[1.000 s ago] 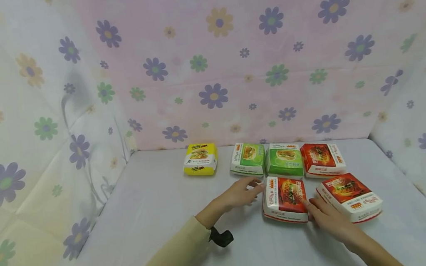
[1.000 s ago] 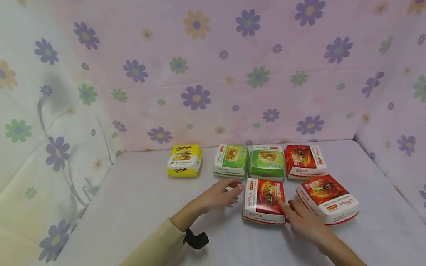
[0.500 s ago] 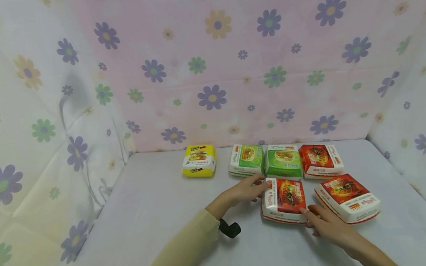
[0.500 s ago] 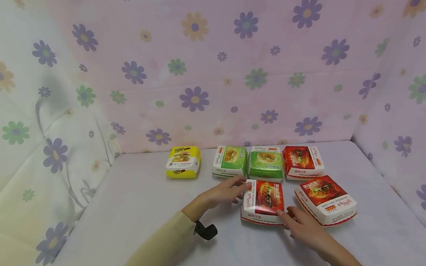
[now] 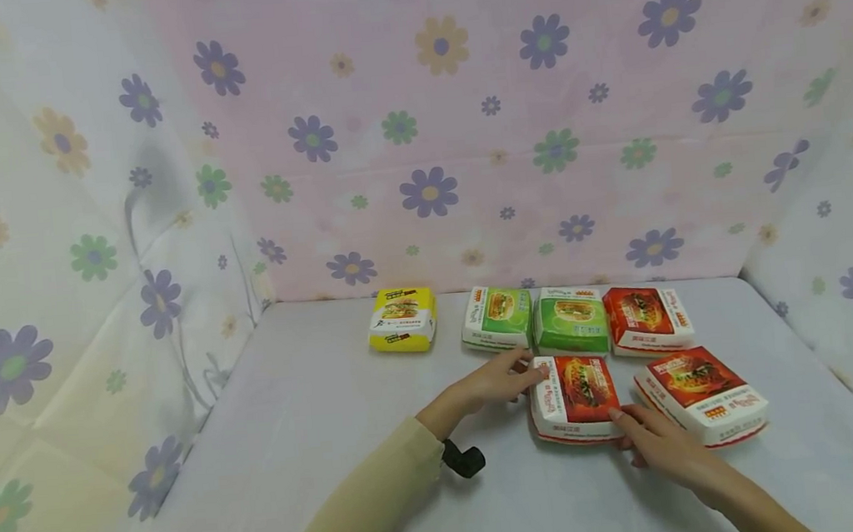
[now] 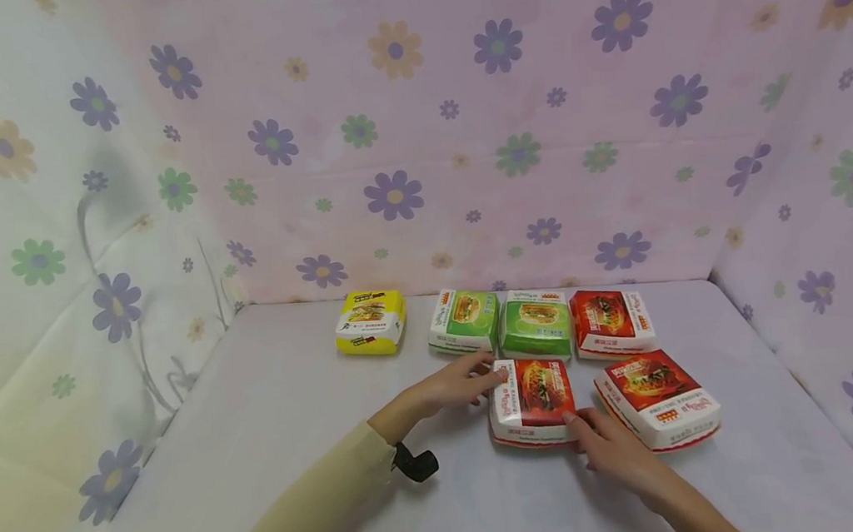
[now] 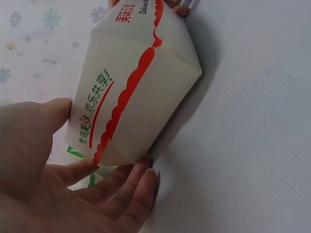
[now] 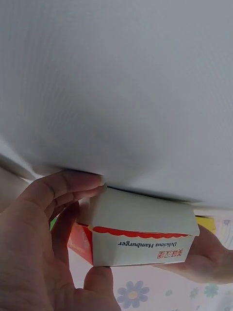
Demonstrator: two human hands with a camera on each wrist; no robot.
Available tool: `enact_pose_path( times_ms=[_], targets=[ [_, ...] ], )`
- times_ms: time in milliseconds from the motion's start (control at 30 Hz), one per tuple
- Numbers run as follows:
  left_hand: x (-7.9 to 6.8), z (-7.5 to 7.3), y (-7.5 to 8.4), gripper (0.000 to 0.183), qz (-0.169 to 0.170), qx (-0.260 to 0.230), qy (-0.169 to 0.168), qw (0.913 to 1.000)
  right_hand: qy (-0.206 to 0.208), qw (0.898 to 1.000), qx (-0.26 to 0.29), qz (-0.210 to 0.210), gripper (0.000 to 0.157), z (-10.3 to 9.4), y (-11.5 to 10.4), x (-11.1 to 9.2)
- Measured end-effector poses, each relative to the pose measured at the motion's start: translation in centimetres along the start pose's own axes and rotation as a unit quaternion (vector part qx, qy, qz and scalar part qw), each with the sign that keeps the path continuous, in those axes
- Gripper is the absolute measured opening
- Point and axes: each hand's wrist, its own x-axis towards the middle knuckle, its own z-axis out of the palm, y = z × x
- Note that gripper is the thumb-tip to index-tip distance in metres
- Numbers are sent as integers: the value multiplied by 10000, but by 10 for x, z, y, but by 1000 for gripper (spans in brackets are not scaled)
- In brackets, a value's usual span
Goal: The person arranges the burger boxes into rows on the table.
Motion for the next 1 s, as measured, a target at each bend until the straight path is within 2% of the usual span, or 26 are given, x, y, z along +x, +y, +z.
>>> enact_pose_path(
  times_ms=[233,500,733,833,1000],
  targets=[
    [-7,-2,0,49,-65,155,122,9998,276,9994,68,-204,65,-5,0,6],
    [-19,-3,-3,53,-220,206,-25,9995,554,9978,138,-330,68,-3,-3,12],
    [-31,6,-7,58,-247,563,168,9980,620,9976,-32,-304,73,0,-7,22],
    [-37,12,-7,66,-289,682,194,9971,591,9978,-68,-301,79,0,-10,26],
    [-46,20,-5,80,-362,952,229,9945,512,9980,-18,-364,78,0,-12,33]
  ],
)
